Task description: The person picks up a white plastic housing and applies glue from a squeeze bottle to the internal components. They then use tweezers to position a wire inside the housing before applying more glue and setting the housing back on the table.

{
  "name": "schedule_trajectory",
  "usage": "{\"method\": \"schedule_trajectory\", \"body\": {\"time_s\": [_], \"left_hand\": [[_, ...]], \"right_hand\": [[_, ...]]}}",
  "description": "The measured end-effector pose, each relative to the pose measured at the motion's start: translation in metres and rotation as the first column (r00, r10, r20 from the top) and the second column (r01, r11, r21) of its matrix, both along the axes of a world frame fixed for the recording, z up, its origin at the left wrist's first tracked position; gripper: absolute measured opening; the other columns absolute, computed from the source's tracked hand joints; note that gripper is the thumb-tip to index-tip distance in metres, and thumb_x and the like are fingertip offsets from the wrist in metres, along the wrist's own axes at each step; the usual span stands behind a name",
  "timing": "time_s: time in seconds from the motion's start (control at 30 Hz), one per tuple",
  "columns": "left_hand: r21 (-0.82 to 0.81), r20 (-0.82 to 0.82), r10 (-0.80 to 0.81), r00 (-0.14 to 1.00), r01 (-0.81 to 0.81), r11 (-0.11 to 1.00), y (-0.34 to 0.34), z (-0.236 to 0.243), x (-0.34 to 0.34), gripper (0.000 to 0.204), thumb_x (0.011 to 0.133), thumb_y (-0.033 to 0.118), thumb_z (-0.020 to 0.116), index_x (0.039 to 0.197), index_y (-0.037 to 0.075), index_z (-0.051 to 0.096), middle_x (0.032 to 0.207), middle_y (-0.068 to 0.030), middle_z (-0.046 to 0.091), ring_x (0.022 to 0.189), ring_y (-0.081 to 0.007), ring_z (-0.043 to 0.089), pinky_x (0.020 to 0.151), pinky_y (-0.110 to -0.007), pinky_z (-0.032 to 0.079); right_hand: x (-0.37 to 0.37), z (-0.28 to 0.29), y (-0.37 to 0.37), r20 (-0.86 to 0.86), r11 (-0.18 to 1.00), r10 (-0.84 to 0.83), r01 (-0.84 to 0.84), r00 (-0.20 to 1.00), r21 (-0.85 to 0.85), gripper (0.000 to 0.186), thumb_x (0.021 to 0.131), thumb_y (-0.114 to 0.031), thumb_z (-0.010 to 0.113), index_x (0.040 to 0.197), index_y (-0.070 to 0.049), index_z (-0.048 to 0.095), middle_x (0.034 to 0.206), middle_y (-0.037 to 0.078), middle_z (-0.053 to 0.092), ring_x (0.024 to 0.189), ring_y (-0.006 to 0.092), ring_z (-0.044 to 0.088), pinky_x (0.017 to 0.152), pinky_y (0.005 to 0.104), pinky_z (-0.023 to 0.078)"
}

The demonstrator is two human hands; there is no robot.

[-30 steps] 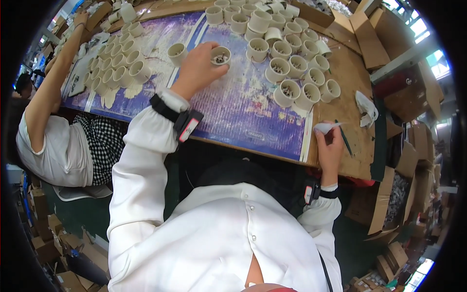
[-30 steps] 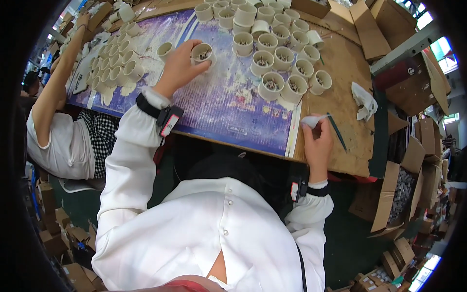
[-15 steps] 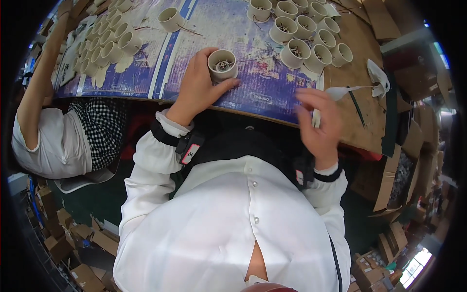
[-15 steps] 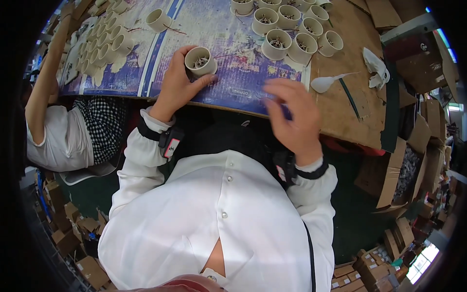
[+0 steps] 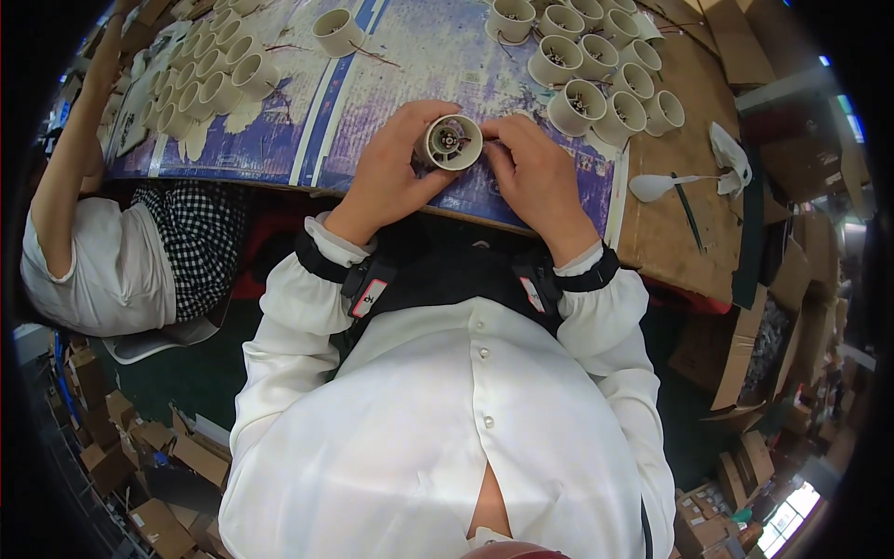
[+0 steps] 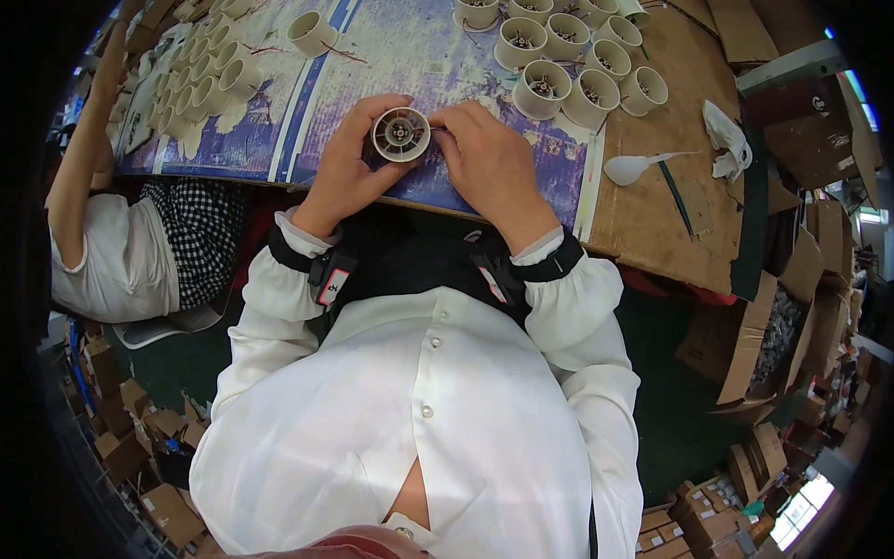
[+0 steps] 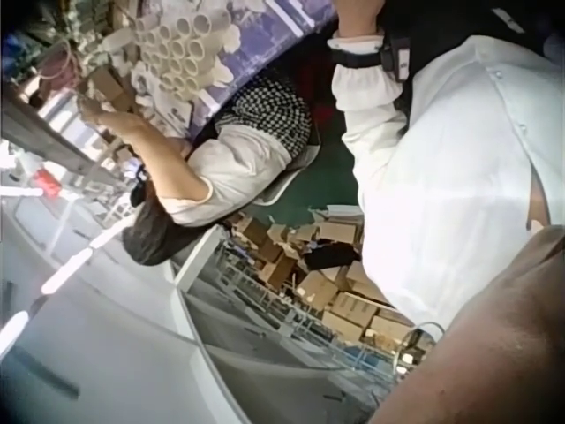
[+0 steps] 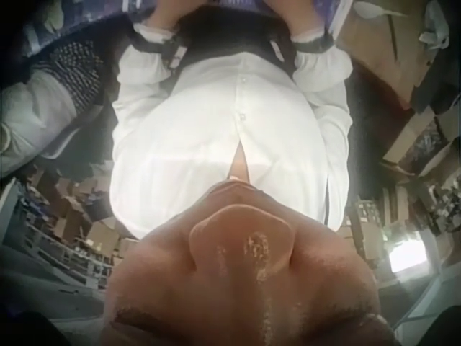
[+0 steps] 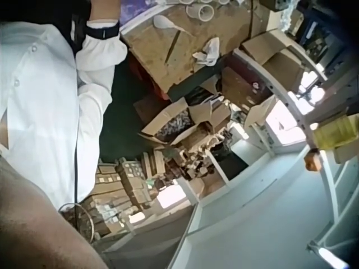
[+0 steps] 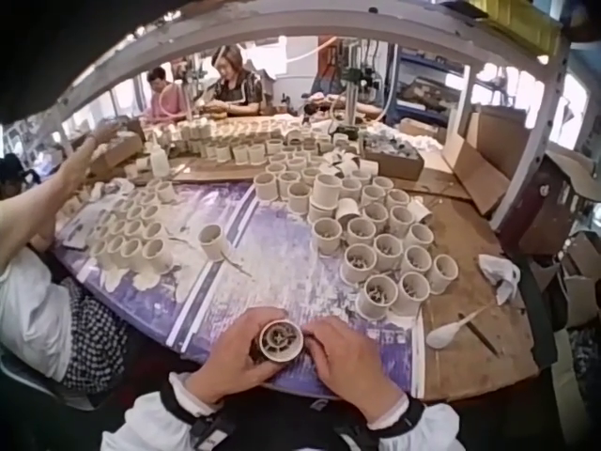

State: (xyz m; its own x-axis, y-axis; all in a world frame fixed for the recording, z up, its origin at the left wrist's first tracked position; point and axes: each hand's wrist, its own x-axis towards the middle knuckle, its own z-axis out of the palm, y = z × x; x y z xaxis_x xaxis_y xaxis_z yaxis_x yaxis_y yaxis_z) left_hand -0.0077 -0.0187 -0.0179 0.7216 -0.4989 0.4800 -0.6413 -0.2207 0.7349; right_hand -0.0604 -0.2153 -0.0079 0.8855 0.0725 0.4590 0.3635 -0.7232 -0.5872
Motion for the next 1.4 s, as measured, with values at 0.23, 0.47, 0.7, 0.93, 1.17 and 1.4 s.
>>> {"method": "schedule_trajectory", "body": {"time_s": [0.23, 0.47, 0.7, 0.93, 1.17, 1.4], "left_hand": [[-0.072, -0.135, -0.065, 0.989, 0.055, 0.996, 0.005, 0.004, 0.001, 0.055, 0.078, 0.005, 0.080, 0.127, 0.005, 0.056, 0.120, -0.0097, 0.060, 0.108, -0.0242, 0.062, 0.092, -0.033, 0.050], [-0.473, -0.550, -0.335, 0.765, 0.045, 0.880, 0.004, 0.004, 0.007, 0.048, 0.092, 0.017, 0.072, 0.132, 0.003, 0.051, 0.123, -0.0114, 0.059, 0.109, -0.0203, 0.061, 0.093, -0.033, 0.051], [-0.741, -0.669, -0.735, 0.113, -0.170, 0.649, 0.009, 0.005, 0.022, 0.045, 0.103, 0.033, 0.056, 0.135, 0.003, 0.047, 0.124, -0.0139, 0.059, 0.103, -0.0191, 0.063, 0.087, -0.033, 0.055], [-0.741, -0.618, -0.785, -0.033, -0.308, 0.596, 0.006, 0.010, 0.017, 0.044, 0.103, 0.033, 0.055, 0.133, 0.002, 0.048, 0.122, -0.0159, 0.059, 0.099, -0.0229, 0.063, 0.080, -0.032, 0.057], [-0.711, -0.634, -0.773, -0.032, -0.369, 0.598, 0.004, 0.009, 0.016, 0.039, 0.103, 0.025, 0.056, 0.134, 0.002, 0.048, 0.124, -0.0161, 0.058, 0.101, -0.0241, 0.063, 0.080, -0.032, 0.057], [-0.776, -0.569, -0.822, -0.026, -0.314, 0.547, 0.008, -0.007, 0.021, 0.038, 0.102, 0.018, 0.057, 0.135, 0.001, 0.047, 0.125, -0.0146, 0.058, 0.110, -0.0257, 0.061, 0.085, -0.032, 0.056]], "right_hand": [[-0.002, 0.000, -0.005, 0.035, 1.000, -0.010, 0.010, 0.999, -0.008, 0.016, 0.084, -0.004, 0.070, 0.100, -0.008, 0.070, 0.089, 0.009, 0.066, 0.076, 0.0278, 0.066, 0.065, 0.0337, 0.052], [-0.004, 0.019, -0.008, -0.042, 0.969, 0.006, 0.004, 0.999, 0.246, 0.013, 0.093, -0.007, 0.067, 0.106, -0.006, 0.068, 0.094, 0.004, 0.068, 0.078, 0.0136, 0.065, 0.066, 0.0274, 0.051], [0.002, 0.010, -0.016, 0.014, 0.735, -0.030, 0.013, 0.999, 0.678, 0.027, 0.102, -0.013, 0.058, 0.126, -0.002, 0.055, 0.114, 0.005, 0.063, 0.094, 0.0080, 0.059, 0.080, 0.0230, 0.050], [-0.005, 0.010, -0.007, -0.104, 0.808, -0.009, 0.069, 0.995, 0.585, 0.022, 0.099, -0.013, 0.062, 0.118, -0.003, 0.061, 0.109, 0.004, 0.065, 0.092, 0.0089, 0.060, 0.079, 0.0237, 0.050], [-0.008, 0.013, 0.001, 0.066, 0.948, 0.017, -0.037, 0.998, 0.317, 0.014, 0.090, -0.008, 0.069, 0.103, -0.004, 0.068, 0.101, 0.007, 0.066, 0.093, 0.0200, 0.065, 0.078, 0.0294, 0.051], [-0.006, 0.004, 0.003, 0.134, 0.957, 0.031, -0.068, 0.991, 0.282, 0.014, 0.086, -0.004, 0.070, 0.100, -0.004, 0.070, 0.099, 0.010, 0.067, 0.095, 0.0281, 0.065, 0.080, 0.0338, 0.052]]}}
